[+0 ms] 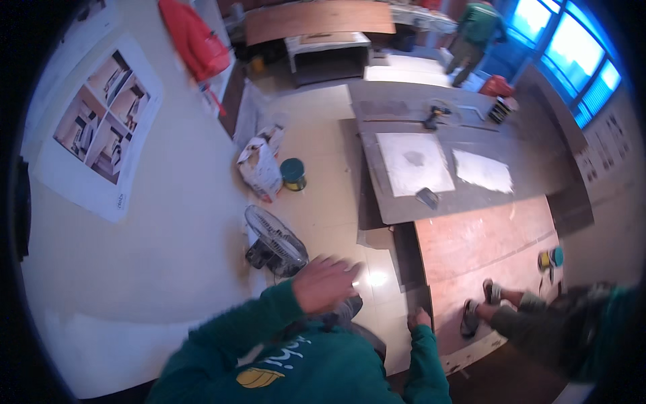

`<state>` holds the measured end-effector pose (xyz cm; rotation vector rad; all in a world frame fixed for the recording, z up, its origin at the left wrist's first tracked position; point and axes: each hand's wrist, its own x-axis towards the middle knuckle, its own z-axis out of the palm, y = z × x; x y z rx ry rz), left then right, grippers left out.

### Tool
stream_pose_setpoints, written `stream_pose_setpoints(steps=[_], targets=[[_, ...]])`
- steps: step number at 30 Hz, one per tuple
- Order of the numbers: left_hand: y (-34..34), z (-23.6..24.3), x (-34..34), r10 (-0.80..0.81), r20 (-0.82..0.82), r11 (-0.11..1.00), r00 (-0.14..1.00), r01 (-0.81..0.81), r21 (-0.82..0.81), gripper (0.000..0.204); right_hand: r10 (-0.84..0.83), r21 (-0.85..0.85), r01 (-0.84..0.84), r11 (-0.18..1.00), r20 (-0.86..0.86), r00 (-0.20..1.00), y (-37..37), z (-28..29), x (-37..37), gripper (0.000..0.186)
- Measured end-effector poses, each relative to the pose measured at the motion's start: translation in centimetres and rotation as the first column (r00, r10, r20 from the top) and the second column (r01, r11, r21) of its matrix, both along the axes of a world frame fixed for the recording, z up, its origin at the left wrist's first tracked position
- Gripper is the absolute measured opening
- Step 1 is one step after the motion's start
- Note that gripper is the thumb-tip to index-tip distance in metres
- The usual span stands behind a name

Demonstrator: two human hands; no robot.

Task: The person installs edge banding on a wooden cabinet door. They position the strip along the edge, use a utility knife to trim the excess, and press the strip into place.

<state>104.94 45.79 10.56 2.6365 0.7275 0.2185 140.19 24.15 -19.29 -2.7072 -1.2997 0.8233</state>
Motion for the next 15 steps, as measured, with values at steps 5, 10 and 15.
stream_pose_setpoints(steps=[5,10,15], targets=[[11.1,17.9,10.0,-0.283,0.226,0.959,0.932,0.269,0.089,0.021,0.201,-0.5,-0.293,0.815,-0.23,0.952,4.5,-3.0,4.6,0.044],[20.5,25.9,9.3,-0.3,0.297,0.946,0.907,0.322,-0.027,0.019,0.208,-0.362,-0.286,0.887,-0.241,0.948,19.8,0.3,7.4,0.045],[34.1,25.6,7.6,-0.044,0.143,0.998,0.989,0.049,-0.034,0.023,0.232,-0.328,-0.292,0.898,-0.209,0.95,34.4,2.2,9.9,0.047]])
